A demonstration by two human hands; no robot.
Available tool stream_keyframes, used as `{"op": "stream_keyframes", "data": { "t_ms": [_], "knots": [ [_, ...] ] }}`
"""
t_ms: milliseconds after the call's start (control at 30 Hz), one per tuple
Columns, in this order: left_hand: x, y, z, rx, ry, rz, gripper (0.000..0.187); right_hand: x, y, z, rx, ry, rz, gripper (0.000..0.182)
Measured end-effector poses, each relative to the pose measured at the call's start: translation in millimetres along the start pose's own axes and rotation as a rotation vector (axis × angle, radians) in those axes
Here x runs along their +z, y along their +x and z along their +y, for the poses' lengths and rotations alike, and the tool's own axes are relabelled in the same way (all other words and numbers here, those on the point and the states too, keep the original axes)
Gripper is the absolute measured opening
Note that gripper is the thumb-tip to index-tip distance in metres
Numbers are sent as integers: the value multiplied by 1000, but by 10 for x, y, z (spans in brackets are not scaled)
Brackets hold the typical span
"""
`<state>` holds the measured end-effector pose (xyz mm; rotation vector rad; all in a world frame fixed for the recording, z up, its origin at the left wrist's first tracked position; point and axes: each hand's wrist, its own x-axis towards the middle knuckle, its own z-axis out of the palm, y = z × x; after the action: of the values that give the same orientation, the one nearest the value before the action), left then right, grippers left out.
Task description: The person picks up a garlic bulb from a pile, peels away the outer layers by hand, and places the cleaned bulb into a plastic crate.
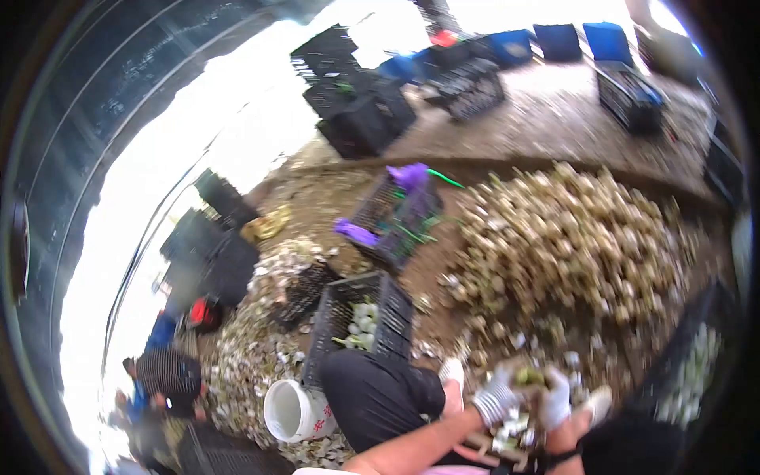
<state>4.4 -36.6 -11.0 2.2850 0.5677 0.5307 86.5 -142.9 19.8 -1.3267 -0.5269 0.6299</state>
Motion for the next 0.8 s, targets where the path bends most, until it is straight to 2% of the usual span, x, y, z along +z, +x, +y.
{"op": "stream_keyframes", "data": {
  "t_ms": [33,67,100,133,167,200,233,267,300,333,367,400,467,500,533,567,600,633,667,733,767,800],
  "knots": [
    [11,24,2,-184,-181,-28,47,-23,-8,208,47,-33,26,16],
    [19,63,-13,-346,-387,-78,44,-249,27,678,99,-248,-27,14],
    [28,82,-57,-246,-315,11,39,-124,46,424,118,-134,-15,15],
    [57,80,-87,-157,-242,88,34,-86,59,588,52,-76,101,12],
    [72,92,-113,-257,-443,76,32,-294,37,705,126,-69,-115,27],
    [91,99,-164,-355,-641,48,30,-55,25,142,428,212,86,18],
    [145,104,-246,-328,-633,75,29,-97,53,242,436,243,146,18],
    [292,98,-432,-314,-875,113,32,-149,62,395,445,272,213,19],
    [231,124,-436,-306,-1272,71,30,-27,74,209,490,492,299,17],
    [173,157,-452,-386,-1281,114,26,26,58,-17,611,625,519,18],
    [114,190,-467,-466,-1291,160,24,-2,100,-36,597,608,499,18],
    [140,230,-717,-607,-1413,38,26,-39,133,-23,589,588,474,17],
    [429,312,-1260,-526,-1560,197,28,-143,156,95,603,528,408,17],
    [267,375,-1322,-782,-1393,41,35,-196,121,182,630,485,365,16],
    [-485,331,-564,-852,-1243,96,44,-280,74,332,669,433,311,16],
    [176,407,-1239,-929,-1281,138,50,-362,21,494,718,372,244,16],
    [362,358,-1307,-894,-1223,203,48,-599,37,895,683,409,97,16],
    [898,418,-1634,-831,-1355,208,49,-544,15,969,694,358,107,17],
    [808,368,-1441,-832,-1599,245,42,-471,-20,1026,703,310,116,19],
    [544,283,-1052,-828,-2108,234,36,-409,-61,1026,664,127,-43,25],
    [548,281,-954,-783,-2210,229,39,-377,-40,1000,648,61,-67,25],
    [623,270,-886,-667,-2032,266,31,-300,-26,982,654,19,-73,25]
  ]
}}
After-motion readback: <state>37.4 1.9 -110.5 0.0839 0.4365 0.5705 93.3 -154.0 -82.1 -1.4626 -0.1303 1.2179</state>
